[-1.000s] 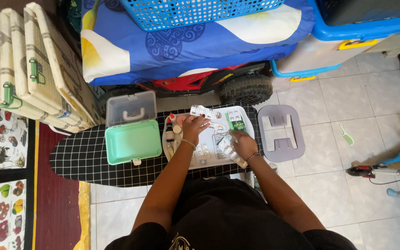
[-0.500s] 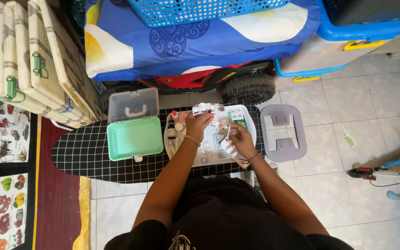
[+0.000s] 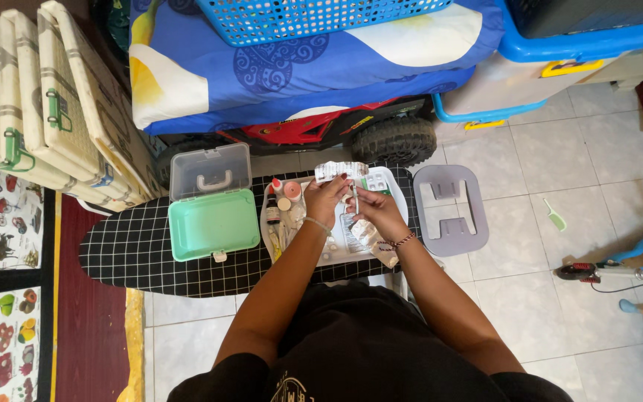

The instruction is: The person stands at a table and repeatedly picks up small foil-wrapped items, opens them, and places the contents into a white tray. They also handle small bottles and a green plastic box, moving items between the tray and the box.

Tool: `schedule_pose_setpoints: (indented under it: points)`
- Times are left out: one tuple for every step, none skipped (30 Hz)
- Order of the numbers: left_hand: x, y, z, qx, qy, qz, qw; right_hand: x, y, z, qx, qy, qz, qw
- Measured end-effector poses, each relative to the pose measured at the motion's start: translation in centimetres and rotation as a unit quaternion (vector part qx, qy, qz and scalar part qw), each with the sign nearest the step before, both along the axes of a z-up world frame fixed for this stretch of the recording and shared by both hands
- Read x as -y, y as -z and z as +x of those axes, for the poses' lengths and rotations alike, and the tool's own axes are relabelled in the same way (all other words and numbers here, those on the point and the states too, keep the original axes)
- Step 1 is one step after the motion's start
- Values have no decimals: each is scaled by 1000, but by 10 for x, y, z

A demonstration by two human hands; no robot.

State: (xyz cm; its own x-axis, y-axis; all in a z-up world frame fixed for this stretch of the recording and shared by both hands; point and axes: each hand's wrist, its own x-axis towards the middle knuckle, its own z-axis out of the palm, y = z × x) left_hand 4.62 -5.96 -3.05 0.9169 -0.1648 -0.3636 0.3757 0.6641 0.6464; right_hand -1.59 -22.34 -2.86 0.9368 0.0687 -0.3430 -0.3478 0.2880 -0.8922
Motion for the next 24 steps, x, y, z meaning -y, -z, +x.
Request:
schedule_pose_setpoints:
  points:
    - [0,2,-1,9,1,-5,1000,2,2,0,-5,8,16,1000]
    - [0,3,-2,3,3,-4,1000,3,5,0,-9,16,32,999]
    - [0,4,-3,-2,6,-2,1000,4,7,1,-6,18,29,999]
    - [1,4,-4,-7,8,-1,1000,5,9,1,-2,20,26,999]
    - [1,4,-5,-12,6,-7,1000,6,10,1,2,22,23,999]
    - [1,3,-6,-17,4,-12,1000,6,11,0,0,24,25,999]
    - [1,3,-6,-21,3,-18,1000,6,12,1,-1,25,26,999]
    - [1,2,-7,-16,6,-10,1000,7,13,1,-2,27,28,999]
    - [1,2,-8,-11,9,-2,1000,6,13,0,-1,29,32,999]
    - [1,3,-9,-7,11,6,1000,5,13,-1,0,30,37,999]
    - [2,3,-8,-11,10,6,1000,4,12,-2,1,32,41,999]
    - [2,4,-8,-16,8,7,1000,3,10,-2,4,33,36,999]
    - [2,5,-9,-22,6,7,1000,2,9,-3,5,34,32,999]
    - [1,6,-11,-18,9,14,1000,1,8,-5,7,35,27,999]
    - [-1,7,-12,-14,12,20,1000,0,6,-6,0,29,12,1000]
    - [-3,8,-13,-9,15,26,999,0,5,-7,-7,23,-3,1000]
    - [-6,9,-13,-19,16,29,999,0,5,-8,-14,18,-18,1000]
    - [-8,9,-14,-28,16,31,999,-2,6,-9,-14,11,-20,1000]
    - [-9,10,-16,-39,18,33,999,-3,7,-11,-15,5,-21,1000]
    - [-11,12,-20,-52,13,44,998,-4,9,-14,-15,-1,-23,1000]
    - [-12,13,-22,-64,8,54,996,-6,11,-18,-30,-1,-24,999]
    - [-14,15,-26,-75,2,64,995,-9,13,-23,-44,-1,-26,999]
    - [-16,16,-29,-88,6,70,994,-11,14,-25,-58,-2,-28,998]
    - [-18,17,-34,-101,10,77,992,-11,15,-25,-71,-6,-17,997]
